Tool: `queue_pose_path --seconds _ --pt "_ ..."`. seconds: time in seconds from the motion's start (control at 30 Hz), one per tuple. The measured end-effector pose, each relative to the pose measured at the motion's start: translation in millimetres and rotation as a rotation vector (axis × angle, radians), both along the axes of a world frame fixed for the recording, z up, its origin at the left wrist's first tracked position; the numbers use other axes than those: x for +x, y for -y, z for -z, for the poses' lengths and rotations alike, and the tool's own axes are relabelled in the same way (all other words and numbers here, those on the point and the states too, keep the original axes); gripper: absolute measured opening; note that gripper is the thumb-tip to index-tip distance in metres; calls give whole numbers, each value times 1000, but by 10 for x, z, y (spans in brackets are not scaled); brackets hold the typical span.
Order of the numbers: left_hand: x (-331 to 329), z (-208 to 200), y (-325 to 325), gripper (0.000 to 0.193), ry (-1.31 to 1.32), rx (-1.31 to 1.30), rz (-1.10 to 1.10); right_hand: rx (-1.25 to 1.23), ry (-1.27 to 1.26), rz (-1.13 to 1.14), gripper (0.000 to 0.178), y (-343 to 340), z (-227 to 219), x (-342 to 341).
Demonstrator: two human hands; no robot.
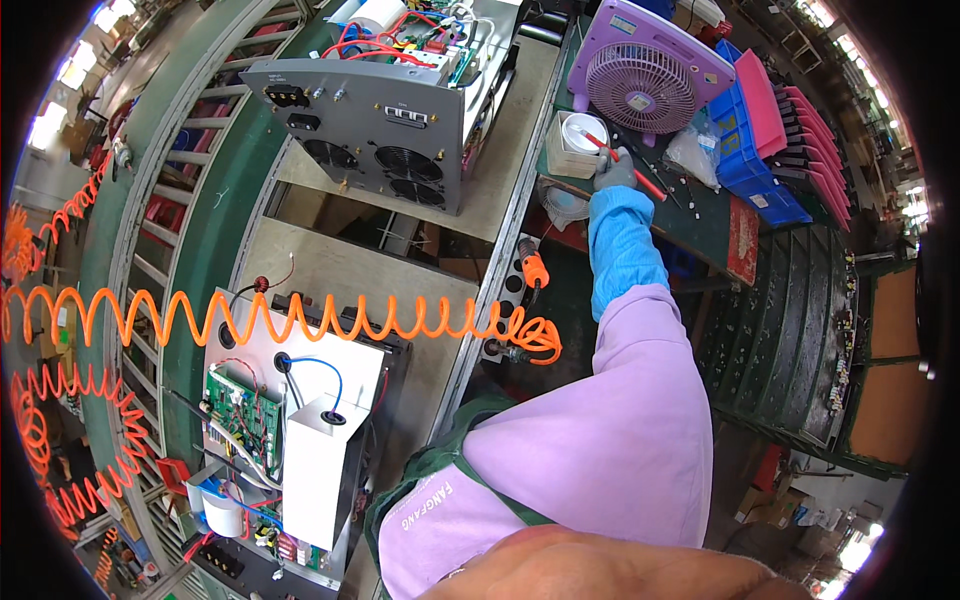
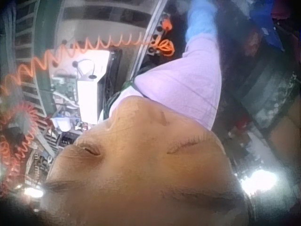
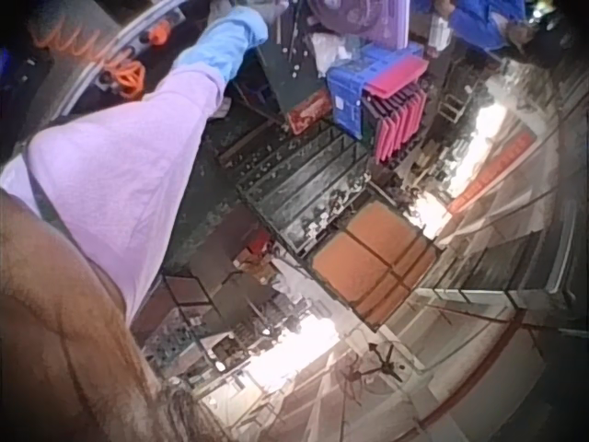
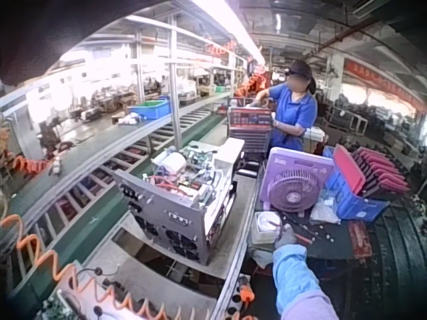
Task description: Assemble electronic components and wiring inside an industrial chassis on a production line.
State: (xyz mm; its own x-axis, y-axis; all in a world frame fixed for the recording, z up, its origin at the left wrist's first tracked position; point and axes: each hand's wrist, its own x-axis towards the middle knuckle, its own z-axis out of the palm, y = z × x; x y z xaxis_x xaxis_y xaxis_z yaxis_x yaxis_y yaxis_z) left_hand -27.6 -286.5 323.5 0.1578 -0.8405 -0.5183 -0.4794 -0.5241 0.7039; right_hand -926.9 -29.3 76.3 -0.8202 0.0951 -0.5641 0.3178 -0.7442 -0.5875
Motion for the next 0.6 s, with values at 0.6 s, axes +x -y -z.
queue_pose_path --seconds 0.6 --pt "136 -377 -1472 61 388 -376 -267 -806 -553 -761 12 -577 -826 593"
